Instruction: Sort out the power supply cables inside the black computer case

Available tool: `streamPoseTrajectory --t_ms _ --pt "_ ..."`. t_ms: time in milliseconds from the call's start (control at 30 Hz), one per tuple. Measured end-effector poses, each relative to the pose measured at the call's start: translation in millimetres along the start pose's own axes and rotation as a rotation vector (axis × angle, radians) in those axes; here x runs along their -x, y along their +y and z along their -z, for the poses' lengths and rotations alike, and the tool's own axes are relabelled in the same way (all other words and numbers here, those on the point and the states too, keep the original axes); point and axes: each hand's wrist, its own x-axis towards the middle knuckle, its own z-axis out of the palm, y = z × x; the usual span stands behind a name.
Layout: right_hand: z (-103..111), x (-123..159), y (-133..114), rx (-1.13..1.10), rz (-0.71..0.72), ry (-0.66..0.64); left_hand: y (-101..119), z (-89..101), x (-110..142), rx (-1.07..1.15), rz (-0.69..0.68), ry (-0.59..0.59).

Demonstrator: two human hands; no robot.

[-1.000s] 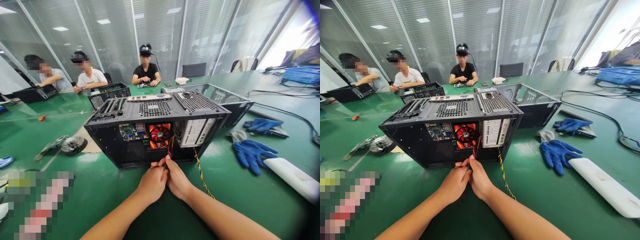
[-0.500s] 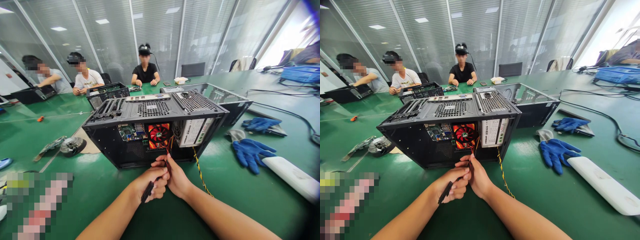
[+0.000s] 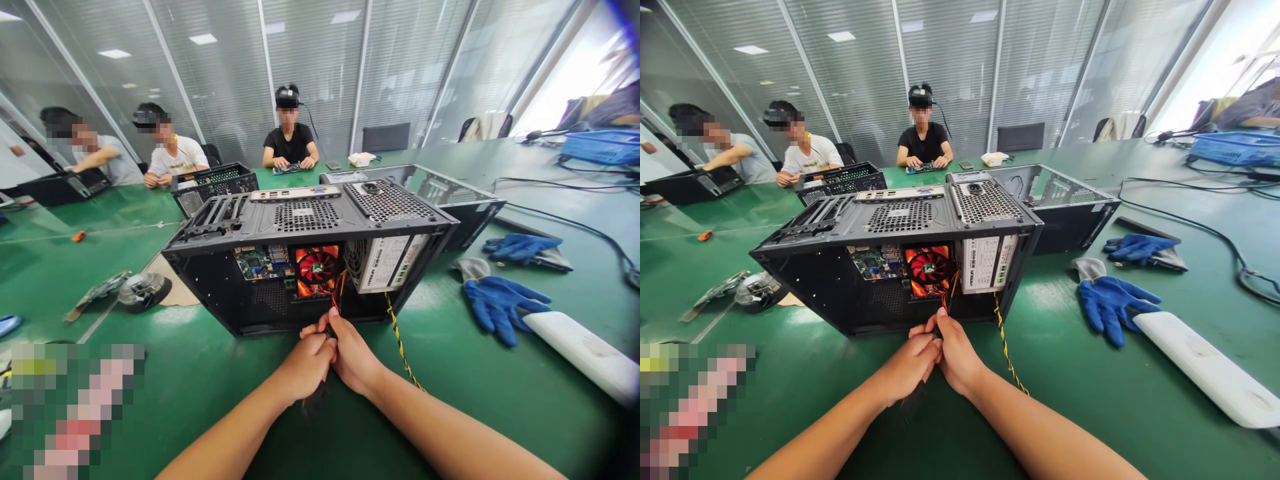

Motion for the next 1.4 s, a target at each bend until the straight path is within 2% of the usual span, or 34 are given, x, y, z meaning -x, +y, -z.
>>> streamPoseTrajectory --t_ms 200,367,433,500,700,767,833,900,1000,1100,1167,1300,1400 --pt "-0.8 0.3 0.5 -0.037 0.052 -0.022 -0.4 2.1 4.1 -0.341 -0.168 0.164" --pt "1.1 0.6 1.6 -0.047 0.055 -0.029 -1.6 1.9 6.9 -0.478 -0.092 0.210" --pt "2.2 0.0 2.3 -0.055 0.053 -0.026 -0.6 1.8 5.3 -0.374 -0.127 0.198" --pt "3.2 -0.7 2.7 -0.062 0.035 -0.010 0.1 2.7 2.8 -0.182 -0.139 0.115" --pt "3.7 0.6 -0.1 -0.127 -0.008 -0.060 -1.4 15.1 1.4 0.574 0.146 -0.285" --pt "3.3 1.9 -1.3 -0.120 -0.021 -0.071 -1.6 19.5 2.5 0.696 0.205 -0.399" --pt "2.7 2.6 -1.8 -0.096 -0.015 -0.064 -1.9 20.7 2.9 0.721 0.223 -0.422" --pt "1.9 2.2 -1.3 -0.069 -0.001 -0.046 -2.3 18.0 2.6 0.672 0.199 -0.346" --pt "0.9 0.4 0.7 -0.039 0.016 -0.007 -2.7 10.9 1.5 0.545 0.123 -0.164" --pt "0.2 -0.7 2.2 -0.028 0.031 0.028 -2.5 6.6 0.8 0.384 0.063 -0.088" --pt "-0.3 -0.4 2.0 -0.024 0.030 0.043 -1.8 6.1 1.2 0.183 0.023 -0.037" --pt "-1.9 1.1 -0.2 -0.038 0.039 0.057 2.6 5.8 5.5 -0.357 -0.081 0.137" --pt "-3.6 1.5 -1.2 -0.040 0.061 0.048 7.4 4.1 10.1 -0.631 -0.051 0.156"
